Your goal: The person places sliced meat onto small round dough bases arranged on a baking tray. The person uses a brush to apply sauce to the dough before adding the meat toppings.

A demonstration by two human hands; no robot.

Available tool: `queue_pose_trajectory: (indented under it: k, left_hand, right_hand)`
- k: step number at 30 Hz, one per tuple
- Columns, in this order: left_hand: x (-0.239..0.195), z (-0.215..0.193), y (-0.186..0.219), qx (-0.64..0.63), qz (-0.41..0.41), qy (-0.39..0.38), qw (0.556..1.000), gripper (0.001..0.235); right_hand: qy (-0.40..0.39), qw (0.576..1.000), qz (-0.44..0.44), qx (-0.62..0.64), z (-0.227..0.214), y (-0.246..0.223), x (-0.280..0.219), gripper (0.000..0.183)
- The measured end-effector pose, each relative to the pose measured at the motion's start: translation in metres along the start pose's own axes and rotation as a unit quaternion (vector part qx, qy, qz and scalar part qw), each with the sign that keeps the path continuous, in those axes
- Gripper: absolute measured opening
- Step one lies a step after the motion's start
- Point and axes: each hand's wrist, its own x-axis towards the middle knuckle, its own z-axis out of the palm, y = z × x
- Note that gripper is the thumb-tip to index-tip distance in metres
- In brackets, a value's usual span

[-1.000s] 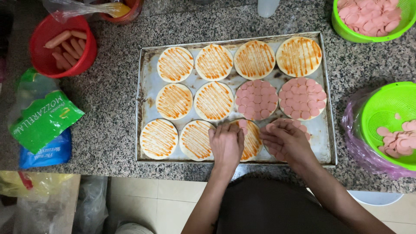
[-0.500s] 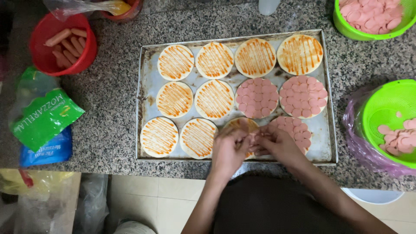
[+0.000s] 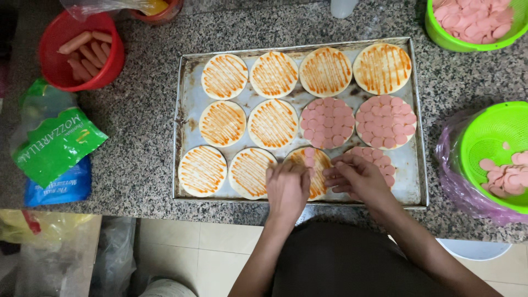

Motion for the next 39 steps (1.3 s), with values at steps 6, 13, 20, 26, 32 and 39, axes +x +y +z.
queue_pose_trajectory:
  k: [6,13,20,26,32,39]
  left_hand:
    - [0.0,0.005,-0.002,0.043,0.023,0.02,0.999,0.013]
    - [0.001,-0.006,0.012,-0.002,0.007,0.023,1.0,0.012]
    - [0.003,-0.014,0.014,-0.02,0.011,0.014,1.0,0.014]
    - [0.001,-0.001,0.004,0.035,0.011,0.031,0.999,0.014]
    - [0.0,0.007,0.002,0.062,0.014,0.043,0.997,0.012]
    - [0.0,0.01,0.0,0.059,0.012,0.058,0.997,0.013]
  right_hand:
    - [-0.001,1.0,-0.011,0.006,-0.002,0.003,0.002,0.028]
    - [-0.001,1.0,-0.011,0.009,-0.002,0.004,0.005,0.027]
    - [0.01,1.0,-0.013,0.01,-0.004,0.007,0.008,0.027]
    - [0.01,1.0,-0.01,0.013,-0.005,0.008,0.01,0.027]
    - [0.009,1.0,-0.008,0.009,-0.005,0.006,0.005,0.029]
    - [0.02,1.0,-0.007,0.007,-0.002,0.001,0.0,0.028]
